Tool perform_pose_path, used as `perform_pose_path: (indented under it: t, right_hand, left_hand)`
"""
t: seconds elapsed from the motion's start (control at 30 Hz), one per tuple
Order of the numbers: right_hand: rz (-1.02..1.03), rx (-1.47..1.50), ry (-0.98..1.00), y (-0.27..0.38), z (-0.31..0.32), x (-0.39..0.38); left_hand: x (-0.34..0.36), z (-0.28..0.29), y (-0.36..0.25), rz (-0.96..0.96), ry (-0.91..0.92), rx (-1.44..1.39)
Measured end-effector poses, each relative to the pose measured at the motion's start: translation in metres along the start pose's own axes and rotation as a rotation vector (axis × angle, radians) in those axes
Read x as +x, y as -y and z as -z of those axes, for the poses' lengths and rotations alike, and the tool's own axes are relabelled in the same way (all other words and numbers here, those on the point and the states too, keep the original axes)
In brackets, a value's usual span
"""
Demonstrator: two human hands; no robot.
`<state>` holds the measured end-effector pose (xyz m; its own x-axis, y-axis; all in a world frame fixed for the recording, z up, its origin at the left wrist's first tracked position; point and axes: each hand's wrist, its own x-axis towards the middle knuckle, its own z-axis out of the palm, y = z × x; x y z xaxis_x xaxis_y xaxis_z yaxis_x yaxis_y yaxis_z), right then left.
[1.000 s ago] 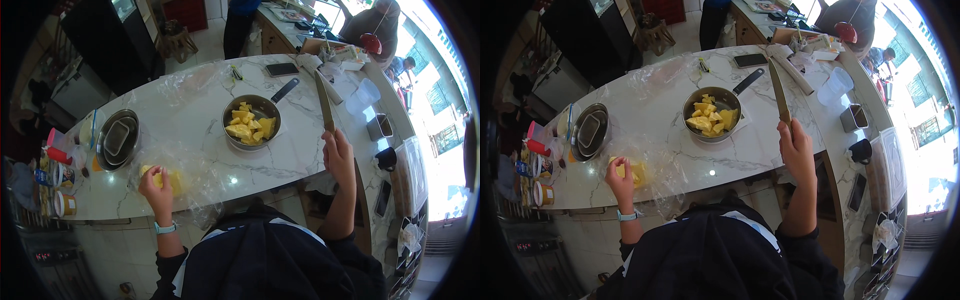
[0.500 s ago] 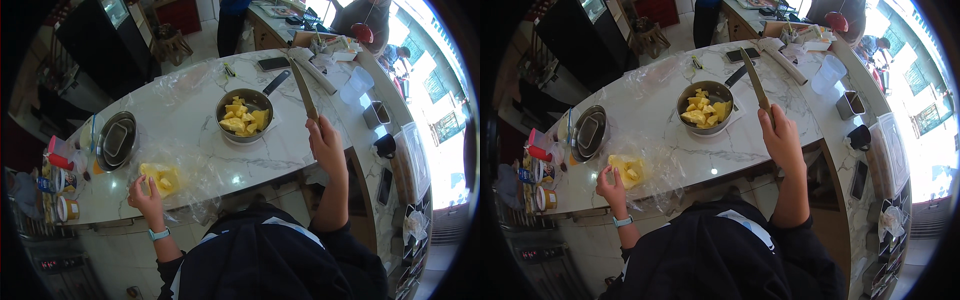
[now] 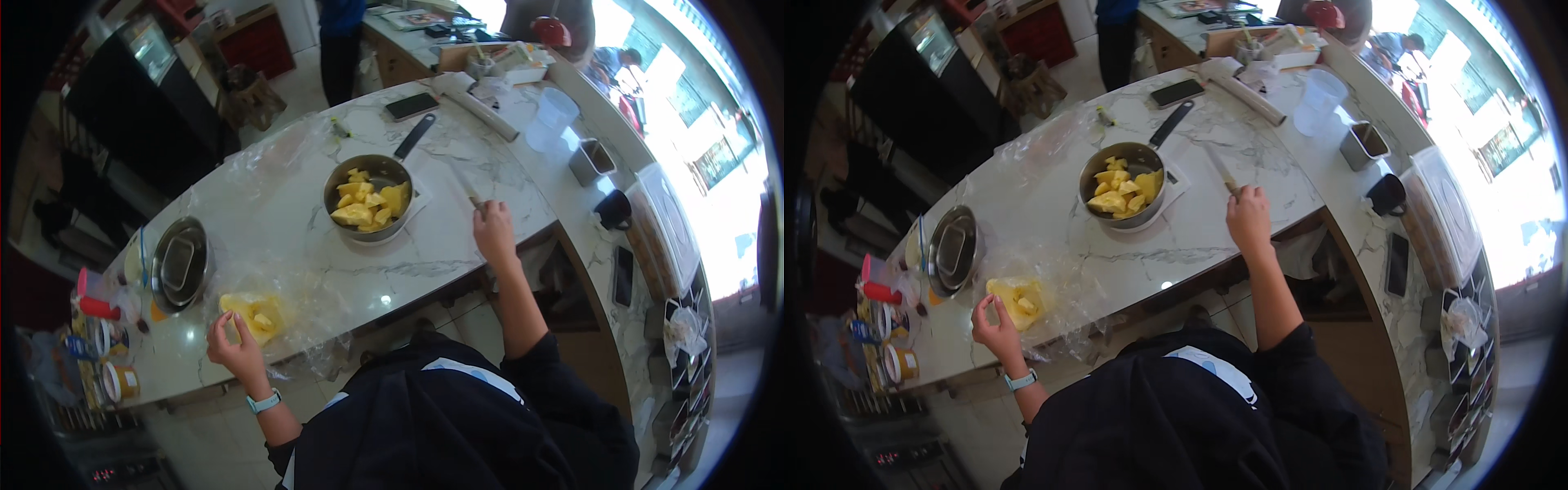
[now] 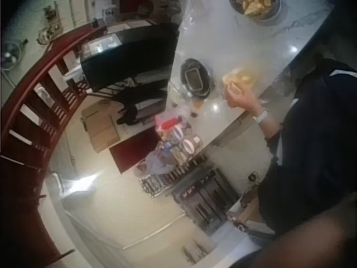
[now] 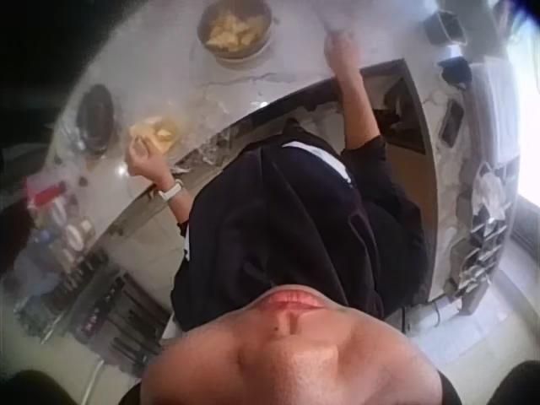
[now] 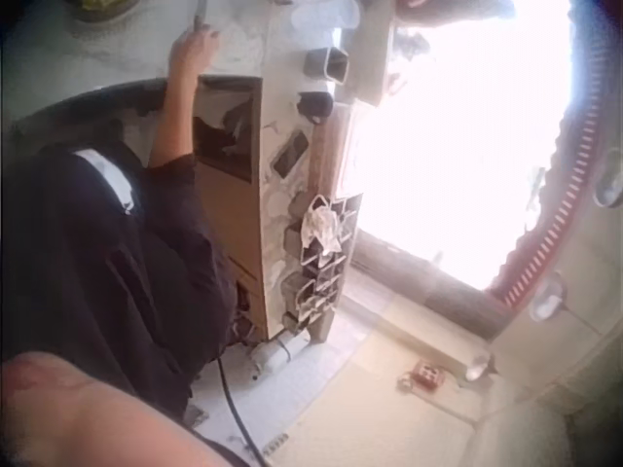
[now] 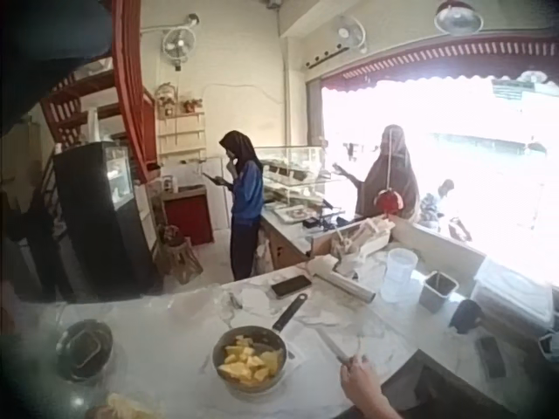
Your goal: The person slices a block of butter from a plastic bag and places the pieces into a small pot.
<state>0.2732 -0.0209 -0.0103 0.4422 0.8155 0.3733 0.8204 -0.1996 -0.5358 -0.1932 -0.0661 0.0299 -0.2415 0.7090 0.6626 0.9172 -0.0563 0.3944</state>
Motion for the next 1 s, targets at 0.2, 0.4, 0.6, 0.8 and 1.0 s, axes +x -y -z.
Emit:
perform_pose_path:
  t: [0.2,0.4,0.6,0.8,1.0]
  right_hand:
    - [-0.071,-0.148,0.168,-0.021,-0.031,-0.017]
    - [-0.179,-0.087,-0.127,-0.065,0.050,-0.020]
    - [-0.833,-0.582,-0.358,-0.221,0.188,-0.064]
    - [-1.075,-0.499,-0.118,-0.271,0.234,-0.092]
    - [-1.061,-0.470,-0.016,-0.284,0.232,-0.077]
  left_hand:
    - [0.026,-0.022,-0.023,-0.122,-0.044,-0.116]
    - [0.057,-0.056,-0.060,-0.139,-0.042,-0.197]
    - [0.067,-0.091,-0.103,-0.190,-0.015,-0.208]
    - [0.067,-0.110,-0.122,-0.165,0.030,-0.215]
    - [0.068,-0.113,-0.126,-0.188,0.036,-0.217]
